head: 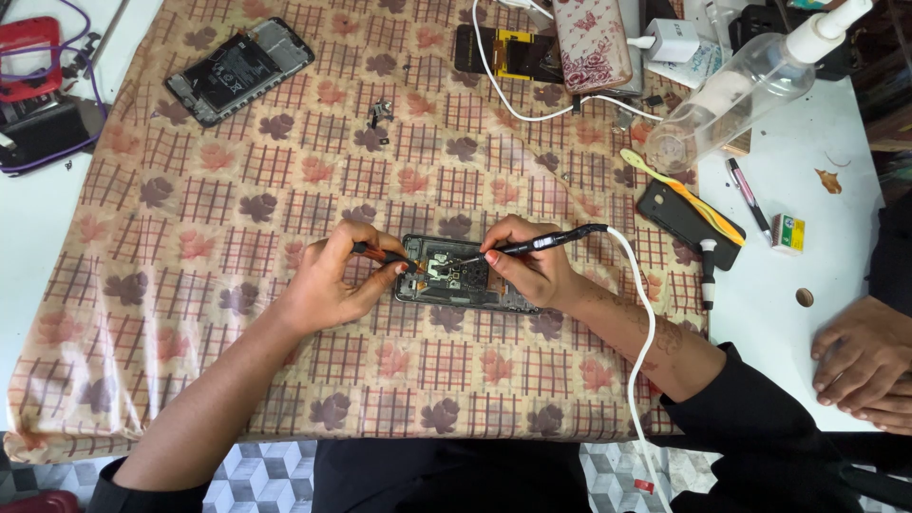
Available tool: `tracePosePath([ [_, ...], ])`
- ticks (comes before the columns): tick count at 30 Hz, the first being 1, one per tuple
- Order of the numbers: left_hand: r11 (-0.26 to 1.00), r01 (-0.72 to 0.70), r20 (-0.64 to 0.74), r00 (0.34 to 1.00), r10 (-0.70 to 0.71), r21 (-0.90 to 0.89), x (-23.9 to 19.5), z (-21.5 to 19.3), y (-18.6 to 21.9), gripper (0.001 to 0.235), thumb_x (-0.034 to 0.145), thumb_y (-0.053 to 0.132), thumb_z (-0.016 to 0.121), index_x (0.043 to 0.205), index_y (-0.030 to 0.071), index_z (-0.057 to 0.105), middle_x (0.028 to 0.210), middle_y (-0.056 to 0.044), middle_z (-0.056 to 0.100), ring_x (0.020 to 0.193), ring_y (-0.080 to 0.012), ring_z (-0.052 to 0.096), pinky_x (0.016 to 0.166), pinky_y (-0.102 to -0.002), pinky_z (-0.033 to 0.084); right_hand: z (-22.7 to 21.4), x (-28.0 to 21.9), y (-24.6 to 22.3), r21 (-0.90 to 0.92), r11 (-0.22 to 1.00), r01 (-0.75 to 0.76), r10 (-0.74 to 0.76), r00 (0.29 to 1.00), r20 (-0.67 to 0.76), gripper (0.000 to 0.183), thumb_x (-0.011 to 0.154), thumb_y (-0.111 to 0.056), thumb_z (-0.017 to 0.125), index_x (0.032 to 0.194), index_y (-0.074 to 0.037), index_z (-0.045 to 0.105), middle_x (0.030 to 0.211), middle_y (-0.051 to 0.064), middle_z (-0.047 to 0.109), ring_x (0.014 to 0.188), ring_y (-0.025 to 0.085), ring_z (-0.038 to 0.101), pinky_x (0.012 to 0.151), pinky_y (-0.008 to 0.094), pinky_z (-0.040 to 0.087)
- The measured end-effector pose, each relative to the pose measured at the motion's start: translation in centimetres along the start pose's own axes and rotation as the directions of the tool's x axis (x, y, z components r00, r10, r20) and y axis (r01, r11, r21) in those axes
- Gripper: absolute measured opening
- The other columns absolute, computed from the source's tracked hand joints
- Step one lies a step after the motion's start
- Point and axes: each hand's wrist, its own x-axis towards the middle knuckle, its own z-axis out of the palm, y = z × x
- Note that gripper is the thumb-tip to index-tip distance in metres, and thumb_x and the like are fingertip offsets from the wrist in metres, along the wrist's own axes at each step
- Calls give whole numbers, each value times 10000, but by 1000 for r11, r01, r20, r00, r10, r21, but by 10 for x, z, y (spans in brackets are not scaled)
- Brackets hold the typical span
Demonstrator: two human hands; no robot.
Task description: The person uses a soldering iron and tweezers to work on the internal circuit board of a disassembled mobile phone. The hands hold the phone steady while applying heat to specific points on the board.
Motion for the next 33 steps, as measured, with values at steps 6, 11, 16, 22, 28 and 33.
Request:
tracePosePath([
  [6, 1000, 12, 5, 1000, -12, -9, 0, 0, 1, 412, 921, 56, 766, 1128, 57, 410, 1079, -163, 759, 1001, -262, 778, 893, -376, 649, 1, 0, 0, 8, 1000, 5, -5, 1000, -1, 116, 1051, -112, 610, 1063, 3, 614, 787, 6, 611, 616, 31, 472, 538, 233, 369],
  [11, 1000, 18, 7, 1000, -18, -13, 1, 0, 1, 413, 920, 57, 766, 1130, 57, 411, 1084, -166, 757, 1016, -271, 774, 912, -386, 645, 0, 0, 1, -14, 1000, -4, 4, 1000, 2, 117, 1042, -114, 611, 1053, 2, 616, 744, -1, 610, 587, 27, 472, 528, 231, 367],
  [16, 999, 31, 3, 999, -31, -5, 0, 0, 3, 411, 916, 59, 770, 1124, 55, 416, 1085, -166, 757, 1015, -272, 774, 911, -389, 643, 0, 0, -1, -32, 999, 13, -13, 1000, 5, 120, 1043, -115, 614, 1054, 5, 618, 758, 6, 616, 600, 34, 481, 535, 236, 372],
  [22, 1000, 30, -1, 1000, -30, -5, 1, -1, 3, 412, 910, 57, 774, 1124, 52, 422, 1082, -165, 757, 1010, -270, 775, 907, -391, 641, 1, 0, 1, -20, 1000, 12, -12, 1000, 2, 130, 1045, -128, 611, 1053, 1, 617, 761, 4, 616, 597, 30, 480, 529, 232, 373],
  [28, 999, 30, 4, 1000, -30, -11, 0, -1, 2, 407, 915, 55, 771, 1124, 50, 422, 1083, -167, 756, 1018, -270, 773, 914, -388, 643, 1, 0, 3, -10, 1000, 19, -19, 1000, -1, 140, 1054, -139, 607, 1056, 1, 613, 759, 2, 609, 598, 30, 467, 532, 232, 371],
  [33, 999, 36, -4, 999, -36, -14, -1, -1, 2, 406, 908, 52, 772, 1120, 48, 425, 1078, -170, 760, 1012, -270, 776, 913, -388, 641, 1, 0, 2, -16, 999, 28, -28, 1000, 0, 141, 1053, -139, 607, 1056, 2, 614, 756, 2, 610, 596, 30, 470, 530, 234, 370],
])
